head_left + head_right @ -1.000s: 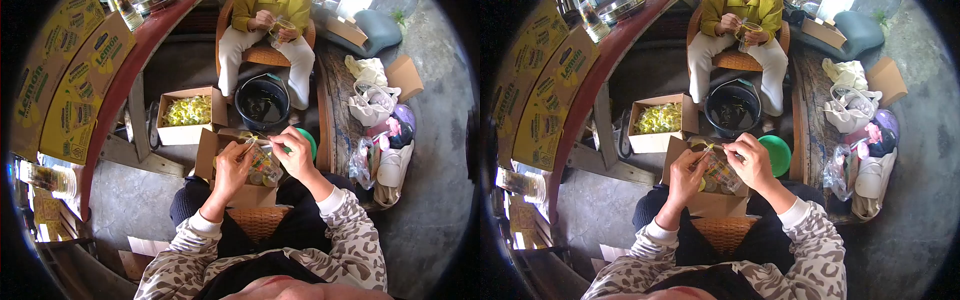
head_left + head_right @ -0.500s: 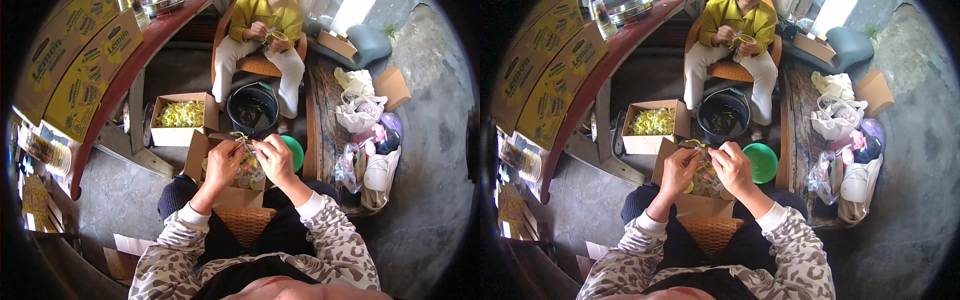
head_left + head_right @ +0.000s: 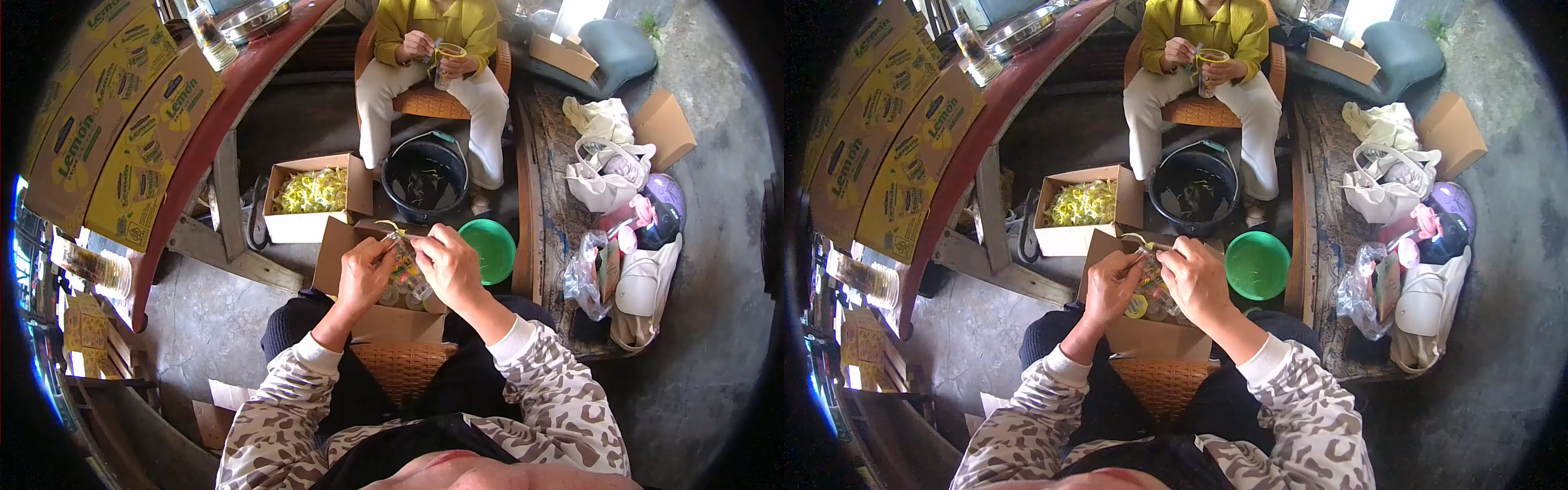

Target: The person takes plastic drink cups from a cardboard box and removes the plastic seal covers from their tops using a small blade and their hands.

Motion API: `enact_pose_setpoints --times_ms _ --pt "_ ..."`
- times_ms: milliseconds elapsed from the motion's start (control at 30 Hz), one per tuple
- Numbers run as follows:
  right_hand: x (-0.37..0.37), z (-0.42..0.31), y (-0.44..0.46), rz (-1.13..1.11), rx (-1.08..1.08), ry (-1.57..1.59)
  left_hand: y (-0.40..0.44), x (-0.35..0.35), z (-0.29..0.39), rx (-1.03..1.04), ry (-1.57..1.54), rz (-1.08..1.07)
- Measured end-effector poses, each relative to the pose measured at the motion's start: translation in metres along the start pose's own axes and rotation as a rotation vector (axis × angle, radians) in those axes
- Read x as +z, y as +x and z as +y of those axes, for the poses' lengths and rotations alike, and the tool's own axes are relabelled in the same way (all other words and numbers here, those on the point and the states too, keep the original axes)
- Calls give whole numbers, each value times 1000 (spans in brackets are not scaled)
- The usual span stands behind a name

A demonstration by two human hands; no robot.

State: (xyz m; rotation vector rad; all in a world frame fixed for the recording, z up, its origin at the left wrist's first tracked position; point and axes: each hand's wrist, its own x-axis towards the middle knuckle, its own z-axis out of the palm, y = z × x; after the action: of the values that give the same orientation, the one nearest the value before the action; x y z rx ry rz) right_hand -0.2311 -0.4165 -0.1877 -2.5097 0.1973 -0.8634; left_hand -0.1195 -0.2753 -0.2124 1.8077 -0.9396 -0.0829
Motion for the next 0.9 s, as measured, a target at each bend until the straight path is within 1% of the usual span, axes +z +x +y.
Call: enact_pose_setpoints --times_ms 133,200,300,367,500,567,600,833,900 --pt "-4 6 3 -30 42 44 3 2 3 -26 17 -46" --pt "-2 11 8 11 20 48 6 2 4 -44 50 -69" --pt "-2 13 12 -6 2 14 5 4 6 -44 92 -52" --pt "-1 10 9 -10 -5 15 0 5 7 23 47 23" --pt "5 7 -1 2 -8 29 -10 3 1 54 43 33" --pt "6 5 -7 37 -13 17 -11 0 6 -37 45 -30" --pt "6 4 -8 43 -13 3 -10 1 6 -14 72 -23" --pt "3 -9 -5 57 -46 2 -12 -4 5 9 -37 50" --pt "4 -7 -6 9 -28 -17 -13 -6 5 -22 -39 39"
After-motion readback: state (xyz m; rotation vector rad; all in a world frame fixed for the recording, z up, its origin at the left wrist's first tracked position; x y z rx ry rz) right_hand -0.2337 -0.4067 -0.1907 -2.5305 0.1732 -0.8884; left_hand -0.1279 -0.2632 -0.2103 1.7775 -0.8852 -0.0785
